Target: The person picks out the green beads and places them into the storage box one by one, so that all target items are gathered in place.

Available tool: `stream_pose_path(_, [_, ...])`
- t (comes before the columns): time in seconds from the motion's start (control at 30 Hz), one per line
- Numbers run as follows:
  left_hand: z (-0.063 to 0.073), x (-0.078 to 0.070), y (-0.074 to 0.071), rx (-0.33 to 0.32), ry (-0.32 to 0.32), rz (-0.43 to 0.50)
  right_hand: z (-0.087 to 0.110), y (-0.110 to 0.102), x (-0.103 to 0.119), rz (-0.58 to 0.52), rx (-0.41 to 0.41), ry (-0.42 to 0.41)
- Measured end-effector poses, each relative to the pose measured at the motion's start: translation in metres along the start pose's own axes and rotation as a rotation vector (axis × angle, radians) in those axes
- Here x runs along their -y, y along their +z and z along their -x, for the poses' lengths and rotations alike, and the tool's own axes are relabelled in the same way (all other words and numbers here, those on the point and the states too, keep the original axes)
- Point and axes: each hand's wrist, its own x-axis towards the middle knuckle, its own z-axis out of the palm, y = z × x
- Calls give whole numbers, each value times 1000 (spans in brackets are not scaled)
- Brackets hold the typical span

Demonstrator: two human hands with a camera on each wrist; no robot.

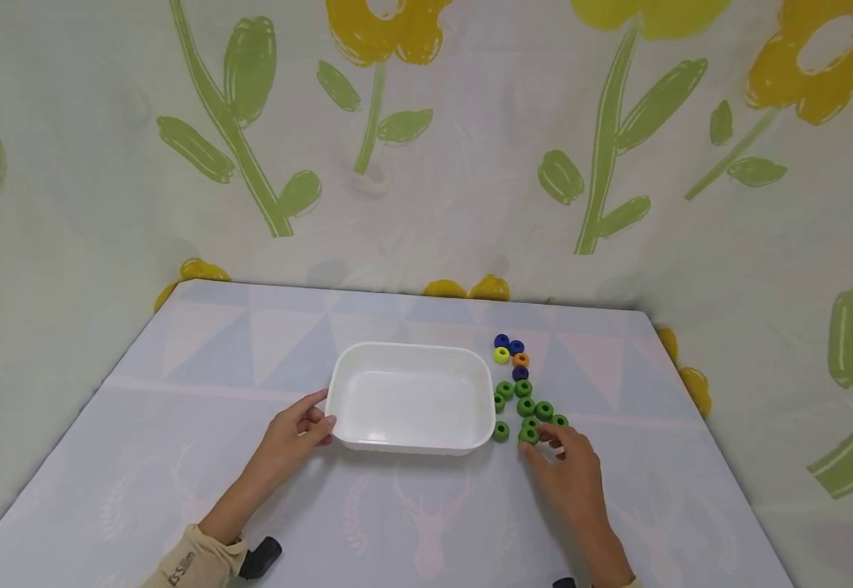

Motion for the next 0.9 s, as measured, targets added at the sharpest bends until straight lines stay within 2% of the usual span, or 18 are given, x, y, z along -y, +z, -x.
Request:
stream_pose_path(0.2, [-1, -1, 0, 9, -2, -4, 2, -2, 13, 17, -108, -41])
stream_pose_path(0.4, [-2, -3, 0, 20, 3, -23, 5, -2, 30, 10, -151, -67])
stream_pose_path(0.57, [-1, -5, 3, 29, 0, -21, 4, 1, 48, -42, -143, -129])
stream_pose_path(0.7, [0, -7, 6, 48, 13, -13, 1, 10, 61, -72, -103, -175])
stream_pose_path(0.9, [3, -9, 9, 62, 18, 2, -4, 27, 82, -103, -58, -298])
